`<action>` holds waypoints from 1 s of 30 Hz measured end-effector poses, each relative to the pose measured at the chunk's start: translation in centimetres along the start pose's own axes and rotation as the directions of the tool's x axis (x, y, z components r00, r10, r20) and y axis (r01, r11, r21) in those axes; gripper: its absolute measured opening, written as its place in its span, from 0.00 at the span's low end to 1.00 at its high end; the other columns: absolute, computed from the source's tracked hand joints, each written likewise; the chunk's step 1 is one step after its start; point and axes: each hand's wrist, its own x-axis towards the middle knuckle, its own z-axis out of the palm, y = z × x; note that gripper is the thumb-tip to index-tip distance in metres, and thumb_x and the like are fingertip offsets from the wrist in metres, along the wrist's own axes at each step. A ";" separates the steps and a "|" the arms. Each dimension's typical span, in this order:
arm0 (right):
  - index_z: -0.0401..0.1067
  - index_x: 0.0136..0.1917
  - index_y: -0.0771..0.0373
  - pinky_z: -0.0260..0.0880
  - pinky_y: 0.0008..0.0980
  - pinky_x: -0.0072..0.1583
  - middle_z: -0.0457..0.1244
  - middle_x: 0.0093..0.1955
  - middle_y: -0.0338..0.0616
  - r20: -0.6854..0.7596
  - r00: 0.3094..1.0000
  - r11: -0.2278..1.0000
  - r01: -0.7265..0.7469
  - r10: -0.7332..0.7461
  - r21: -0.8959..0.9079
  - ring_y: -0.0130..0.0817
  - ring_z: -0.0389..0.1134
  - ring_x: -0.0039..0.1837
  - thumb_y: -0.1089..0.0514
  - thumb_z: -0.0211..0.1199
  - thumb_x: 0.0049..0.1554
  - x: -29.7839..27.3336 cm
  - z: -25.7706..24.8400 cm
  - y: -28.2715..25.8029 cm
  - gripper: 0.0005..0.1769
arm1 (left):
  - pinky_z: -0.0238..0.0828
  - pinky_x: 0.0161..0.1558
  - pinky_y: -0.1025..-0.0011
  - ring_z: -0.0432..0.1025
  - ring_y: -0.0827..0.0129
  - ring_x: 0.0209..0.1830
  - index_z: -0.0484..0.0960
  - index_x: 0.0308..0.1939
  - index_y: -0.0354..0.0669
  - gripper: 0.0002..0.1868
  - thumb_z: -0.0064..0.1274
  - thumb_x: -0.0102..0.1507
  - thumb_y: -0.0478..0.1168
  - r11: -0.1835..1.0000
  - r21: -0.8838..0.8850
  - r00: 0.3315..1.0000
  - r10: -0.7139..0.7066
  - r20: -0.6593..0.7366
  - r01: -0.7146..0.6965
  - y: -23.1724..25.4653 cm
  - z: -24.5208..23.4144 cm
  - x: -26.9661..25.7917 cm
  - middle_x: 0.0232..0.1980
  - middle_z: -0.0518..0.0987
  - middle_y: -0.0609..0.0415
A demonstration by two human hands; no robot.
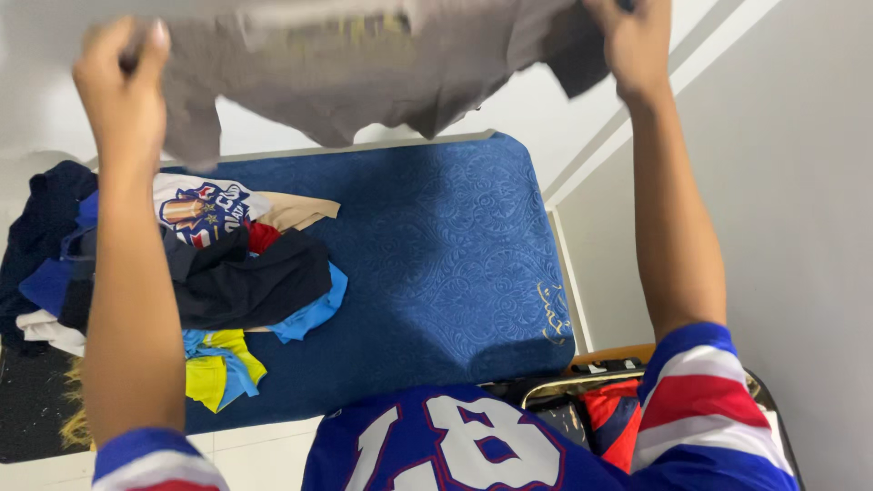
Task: The person folds a tie-dye shirt and a gray shirt on a bed and places them into an open suitcase.
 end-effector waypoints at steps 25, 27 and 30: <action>0.82 0.54 0.44 0.55 0.63 0.72 0.70 0.60 0.42 0.586 0.225 0.584 0.082 0.778 -0.807 0.47 0.64 0.70 0.52 0.68 0.52 -38.7 6.2 10.1 0.15 | 0.58 0.61 0.48 0.75 0.55 0.55 0.93 0.40 0.54 0.26 0.63 0.52 0.68 0.775 0.615 0.368 -0.619 0.694 0.145 1.3 6.9 -34.5 0.47 0.86 0.51; 0.80 0.56 0.47 0.53 0.68 0.71 0.68 0.62 0.44 0.567 0.256 0.552 0.136 0.783 -0.823 0.48 0.63 0.71 0.50 0.66 0.54 -40.1 7.3 10.8 0.16 | 0.56 0.64 0.48 0.69 0.59 0.62 0.92 0.37 0.58 0.22 0.66 0.49 0.64 0.732 0.679 0.333 -0.628 0.703 -0.053 2.1 7.9 -35.1 0.49 0.84 0.57; 0.78 0.57 0.49 0.51 0.72 0.70 0.65 0.66 0.44 0.557 0.313 0.508 0.230 0.769 -0.830 0.47 0.61 0.72 0.49 0.67 0.53 -42.2 8.6 11.5 0.18 | 0.54 0.66 0.46 0.65 0.63 0.67 0.90 0.38 0.58 0.19 0.67 0.51 0.61 0.712 0.682 0.307 -0.619 0.723 -0.170 2.5 9.9 -36.2 0.55 0.81 0.59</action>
